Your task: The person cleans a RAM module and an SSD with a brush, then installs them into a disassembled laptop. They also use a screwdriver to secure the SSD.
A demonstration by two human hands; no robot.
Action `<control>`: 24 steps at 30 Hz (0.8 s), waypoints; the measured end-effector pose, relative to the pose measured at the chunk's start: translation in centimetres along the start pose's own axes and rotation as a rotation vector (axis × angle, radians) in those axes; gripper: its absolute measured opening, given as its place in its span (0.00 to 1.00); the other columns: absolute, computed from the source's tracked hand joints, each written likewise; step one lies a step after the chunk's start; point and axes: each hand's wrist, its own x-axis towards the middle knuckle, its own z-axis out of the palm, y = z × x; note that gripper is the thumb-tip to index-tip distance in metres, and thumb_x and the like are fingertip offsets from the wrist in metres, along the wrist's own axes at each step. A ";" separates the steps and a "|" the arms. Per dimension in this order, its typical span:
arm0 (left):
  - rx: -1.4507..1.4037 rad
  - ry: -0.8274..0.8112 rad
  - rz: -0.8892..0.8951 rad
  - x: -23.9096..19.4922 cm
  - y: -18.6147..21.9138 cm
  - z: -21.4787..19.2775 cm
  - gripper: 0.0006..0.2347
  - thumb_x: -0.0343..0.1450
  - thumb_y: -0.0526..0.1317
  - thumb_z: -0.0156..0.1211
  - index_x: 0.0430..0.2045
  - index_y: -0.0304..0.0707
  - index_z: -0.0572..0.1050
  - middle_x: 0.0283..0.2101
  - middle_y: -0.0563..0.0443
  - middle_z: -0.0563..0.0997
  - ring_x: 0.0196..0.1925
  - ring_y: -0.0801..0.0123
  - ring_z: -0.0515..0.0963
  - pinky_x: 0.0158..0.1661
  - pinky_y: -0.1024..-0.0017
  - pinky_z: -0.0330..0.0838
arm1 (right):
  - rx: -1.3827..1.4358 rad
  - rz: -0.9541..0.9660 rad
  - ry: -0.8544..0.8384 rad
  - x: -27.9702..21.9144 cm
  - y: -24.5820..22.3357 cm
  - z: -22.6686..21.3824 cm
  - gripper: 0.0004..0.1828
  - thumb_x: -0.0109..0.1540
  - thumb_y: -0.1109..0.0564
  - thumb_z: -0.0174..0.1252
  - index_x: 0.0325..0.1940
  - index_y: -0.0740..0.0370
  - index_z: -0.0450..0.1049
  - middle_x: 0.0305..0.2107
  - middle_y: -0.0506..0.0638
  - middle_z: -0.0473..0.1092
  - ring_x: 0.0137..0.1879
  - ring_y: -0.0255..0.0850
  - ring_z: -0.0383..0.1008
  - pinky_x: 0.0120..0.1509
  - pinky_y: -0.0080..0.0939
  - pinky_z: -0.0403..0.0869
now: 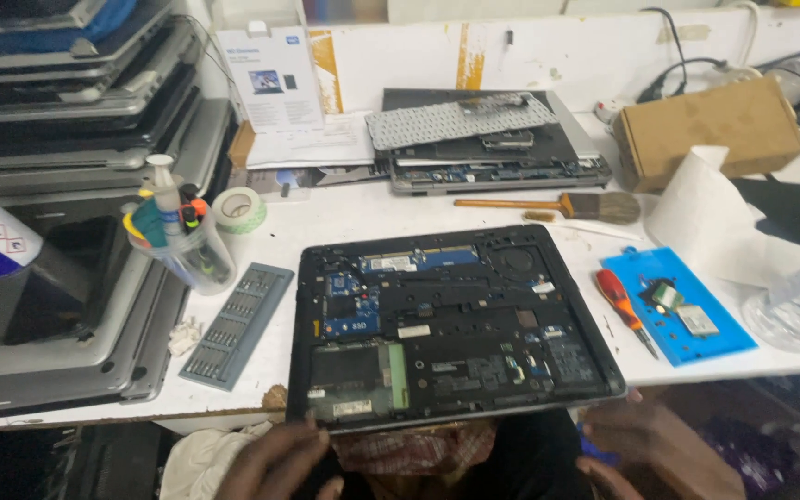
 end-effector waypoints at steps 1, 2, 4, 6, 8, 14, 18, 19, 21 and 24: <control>0.008 0.009 -0.002 1.1 -0.4 0.2 0.18 0.57 0.43 0.69 0.41 0.47 0.78 0.49 0.55 0.76 0.49 0.69 0.78 0.52 0.74 0.68 | -0.002 -0.011 0.003 1.7 -1.6 -0.8 0.13 0.58 0.44 0.60 0.32 0.53 0.73 0.32 0.41 0.76 0.38 0.36 0.77 0.48 0.37 0.71; 0.039 -0.012 0.062 2.3 -0.9 0.3 0.24 0.58 0.47 0.66 0.47 0.43 0.73 0.55 0.46 0.70 0.56 0.57 0.71 0.57 0.66 0.64 | -0.053 0.015 0.196 3.4 -3.3 -1.6 0.22 0.52 0.43 0.65 0.46 0.53 0.70 0.47 0.48 0.68 0.53 0.42 0.69 0.59 0.42 0.65; 0.073 -0.033 0.126 3.2 -1.5 0.8 0.29 0.59 0.52 0.64 0.53 0.40 0.68 0.62 0.37 0.64 0.64 0.46 0.65 0.61 0.59 0.59 | -0.098 0.036 0.394 4.8 -3.8 -1.4 0.39 0.46 0.44 0.70 0.59 0.52 0.67 0.62 0.55 0.60 0.68 0.47 0.61 0.70 0.47 0.59; 0.015 -0.316 -0.051 3.0 -1.9 1.5 0.26 0.60 0.45 0.69 0.54 0.47 0.69 0.67 0.46 0.55 0.69 0.46 0.50 0.58 0.50 0.54 | -0.152 -0.024 0.344 4.6 -1.3 0.8 0.25 0.55 0.51 0.59 0.56 0.50 0.69 0.58 0.50 0.66 0.63 0.44 0.68 0.64 0.44 0.66; 0.002 -0.128 0.063 2.7 -2.5 2.5 0.20 0.62 0.46 0.64 0.48 0.44 0.71 0.64 0.42 0.61 0.66 0.45 0.58 0.59 0.54 0.58 | -0.191 -0.083 0.331 3.2 1.6 2.3 0.23 0.56 0.49 0.59 0.55 0.50 0.69 0.57 0.50 0.66 0.61 0.45 0.69 0.62 0.43 0.68; -0.159 -0.203 -0.313 -1.4 -6.0 6.4 0.17 0.63 0.45 0.63 0.47 0.59 0.76 0.62 0.56 0.67 0.67 0.64 0.60 0.59 0.64 0.58 | -0.283 -0.159 0.258 -1.2 8.0 6.4 0.22 0.56 0.43 0.60 0.52 0.47 0.70 0.58 0.48 0.64 0.61 0.48 0.68 0.56 0.43 0.71; 0.017 -0.535 -0.062 -3.1 -10.1 8.4 0.12 0.67 0.52 0.59 0.45 0.72 0.79 0.63 0.67 0.60 0.67 0.56 0.48 0.59 0.44 0.52 | -0.214 -0.064 0.110 -3.3 11.0 8.7 0.21 0.55 0.47 0.61 0.53 0.46 0.73 0.57 0.43 0.66 0.62 0.48 0.66 0.58 0.45 0.70; 0.015 -0.535 -0.061 -2.8 -10.0 8.0 0.12 0.67 0.52 0.59 0.45 0.72 0.79 0.63 0.67 0.60 0.67 0.56 0.48 0.59 0.44 0.52 | -0.216 -0.062 0.109 -3.5 11.3 8.7 0.21 0.55 0.47 0.61 0.53 0.46 0.73 0.57 0.43 0.66 0.62 0.48 0.66 0.58 0.45 0.70; 0.019 -0.238 0.095 -2.3 -9.7 7.2 0.11 0.65 0.49 0.62 0.39 0.65 0.82 0.57 0.65 0.71 0.62 0.57 0.63 0.55 0.46 0.60 | -0.225 -0.091 -0.002 -4.0 11.9 8.6 0.25 0.56 0.43 0.64 0.56 0.46 0.71 0.58 0.46 0.64 0.63 0.50 0.64 0.54 0.48 0.72; -0.194 -0.241 -0.013 -3.4 -12.0 7.2 0.12 0.65 0.41 0.58 0.41 0.54 0.83 0.55 0.57 0.76 0.59 0.61 0.72 0.57 0.62 0.61 | 0.001 -0.165 -0.138 -5.6 15.5 9.4 0.19 0.62 0.49 0.55 0.57 0.50 0.72 0.60 0.47 0.64 0.65 0.52 0.60 0.62 0.50 0.66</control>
